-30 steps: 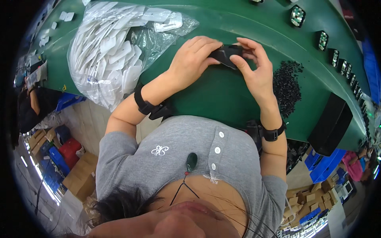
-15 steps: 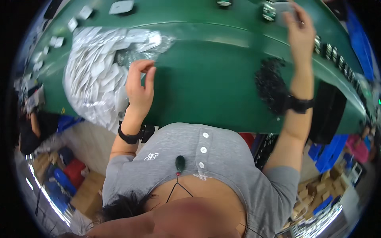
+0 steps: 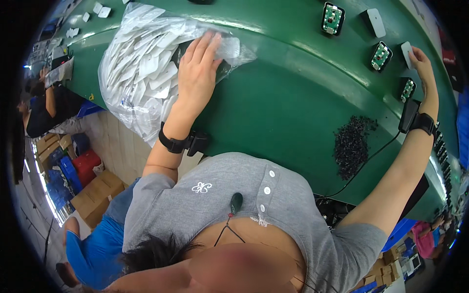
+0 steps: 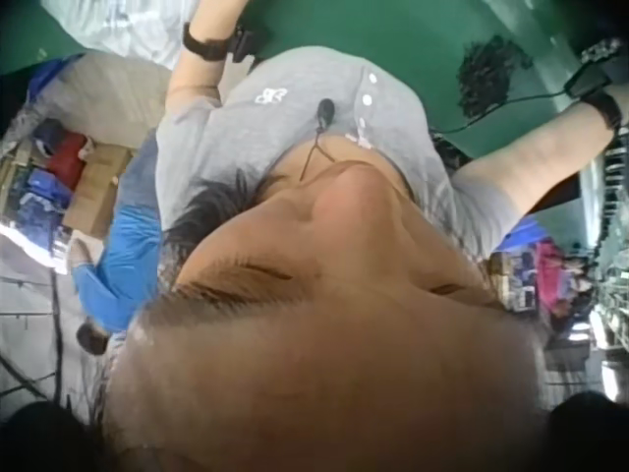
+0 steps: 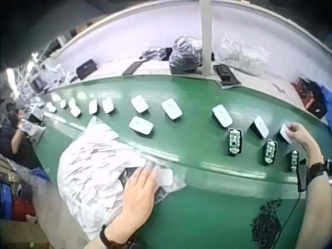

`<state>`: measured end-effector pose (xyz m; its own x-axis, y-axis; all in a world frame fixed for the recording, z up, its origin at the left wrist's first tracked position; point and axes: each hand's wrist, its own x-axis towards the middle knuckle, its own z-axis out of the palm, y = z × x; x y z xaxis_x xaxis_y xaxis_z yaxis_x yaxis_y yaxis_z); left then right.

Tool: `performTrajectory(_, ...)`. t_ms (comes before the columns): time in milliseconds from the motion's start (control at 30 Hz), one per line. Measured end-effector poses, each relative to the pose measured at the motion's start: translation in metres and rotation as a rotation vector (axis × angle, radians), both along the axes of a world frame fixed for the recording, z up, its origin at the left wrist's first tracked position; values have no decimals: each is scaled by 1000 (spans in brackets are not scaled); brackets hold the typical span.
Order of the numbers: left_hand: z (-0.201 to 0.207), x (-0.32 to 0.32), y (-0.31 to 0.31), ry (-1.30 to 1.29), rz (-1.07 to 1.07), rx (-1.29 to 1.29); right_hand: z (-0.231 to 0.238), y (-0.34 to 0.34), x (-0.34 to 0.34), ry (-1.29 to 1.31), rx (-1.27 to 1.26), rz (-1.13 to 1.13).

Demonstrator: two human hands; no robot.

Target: Assembling small black components into white plastic rectangular housings on a factory assembly line.

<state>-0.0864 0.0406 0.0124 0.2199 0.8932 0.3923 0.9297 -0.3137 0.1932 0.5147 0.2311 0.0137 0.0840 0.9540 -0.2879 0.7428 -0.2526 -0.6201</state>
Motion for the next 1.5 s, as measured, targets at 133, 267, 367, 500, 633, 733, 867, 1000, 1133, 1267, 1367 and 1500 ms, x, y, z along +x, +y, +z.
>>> performTrajectory(133, -6, 7, 12, 51, -54, 2, -3, -11, 3, 2, 41, -121)
performTrajectory(267, -1, 12, -20, 42, -94, -99, -1, -25, 0, -107, 308, -71)
performTrajectory(367, 9, 16, -36, 6, -168, -116, 15, -55, -7, -165, 442, -102)
performTrajectory(500, 13, 17, -42, -187, -148, -270, 45, -111, -78, -51, 538, -89)
performTrajectory(633, 11, 19, -42, -204, -239, -285, 53, -188, -135, -57, 508, -97)
performTrajectory(733, 11, 35, -50, -312, -348, -310, 55, -239, -171, -184, 597, -39)
performTrajectory(867, 20, 54, -56, -844, -263, -861, 20, -306, -179, -196, 718, -480)
performTrajectory(1000, -2, 62, -56, -1068, -394, -929, -26, -378, -199, -150, 710, -715)
performTrajectory(1133, 1, 76, -55, -1120, -439, -1162, -26, -377, -239, -16, 715, -636)
performTrajectory(1267, 14, 91, -56, -1183, -423, -1287, -26, -345, -250, 55, 718, -455)
performTrajectory(1367, 16, 96, -57, -1183, -453, -1170, -13, -331, -258, -40, 722, -404)
performTrajectory(1500, 19, 104, -56, -1217, -459, -1090, -8, -328, -251, -335, 673, -321)
